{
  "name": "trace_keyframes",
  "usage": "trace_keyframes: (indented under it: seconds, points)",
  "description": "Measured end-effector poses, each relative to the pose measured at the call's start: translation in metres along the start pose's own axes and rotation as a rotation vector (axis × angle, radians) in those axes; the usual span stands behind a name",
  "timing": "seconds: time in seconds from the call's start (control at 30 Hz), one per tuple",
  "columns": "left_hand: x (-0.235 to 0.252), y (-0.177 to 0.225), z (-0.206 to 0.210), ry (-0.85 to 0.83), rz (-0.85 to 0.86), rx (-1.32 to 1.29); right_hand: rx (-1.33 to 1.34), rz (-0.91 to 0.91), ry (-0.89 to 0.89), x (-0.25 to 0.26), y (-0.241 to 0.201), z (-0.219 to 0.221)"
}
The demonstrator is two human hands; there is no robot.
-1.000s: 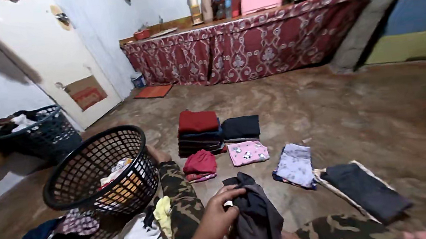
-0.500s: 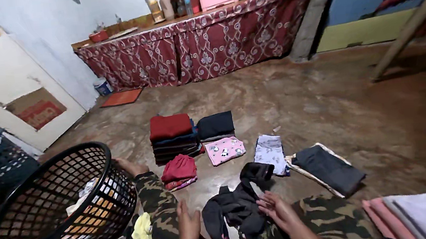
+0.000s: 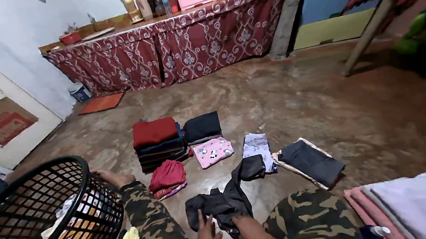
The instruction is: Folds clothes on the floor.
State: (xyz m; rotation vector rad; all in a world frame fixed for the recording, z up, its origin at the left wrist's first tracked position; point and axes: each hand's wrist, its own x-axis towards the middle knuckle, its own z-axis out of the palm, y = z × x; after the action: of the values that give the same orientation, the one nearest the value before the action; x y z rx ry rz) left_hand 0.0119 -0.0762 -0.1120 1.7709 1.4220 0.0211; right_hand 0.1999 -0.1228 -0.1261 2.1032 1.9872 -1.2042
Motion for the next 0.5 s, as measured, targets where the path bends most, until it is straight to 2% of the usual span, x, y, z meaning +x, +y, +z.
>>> trace_keyframes:
  seconds: [0.07, 0.2, 0.3, 0.43, 0.5]
  points:
    - [0.001, 0.000, -0.005, 0.112, -0.010, 0.010, 0.102, -0.002, 0.043, 0.003, 0.003, -0.003]
    - [-0.006, 0.004, -0.003, -0.025, 0.199, 0.019, 0.542, -0.160, 0.015, 0.003, 0.010, -0.016]
    - [-0.010, 0.005, 0.007, -0.032, 0.283, -0.059, 0.784, -0.237, -0.037, -0.009, 0.013, -0.022]
    - [-0.015, 0.007, 0.003, 0.088, 0.295, -0.119, 1.079, -0.297, -0.049, -0.020, 0.017, -0.024]
    - [-0.017, 0.005, -0.001, 0.152, 0.340, -0.119, 1.140, -0.295, -0.043, -0.021, 0.019, -0.024]
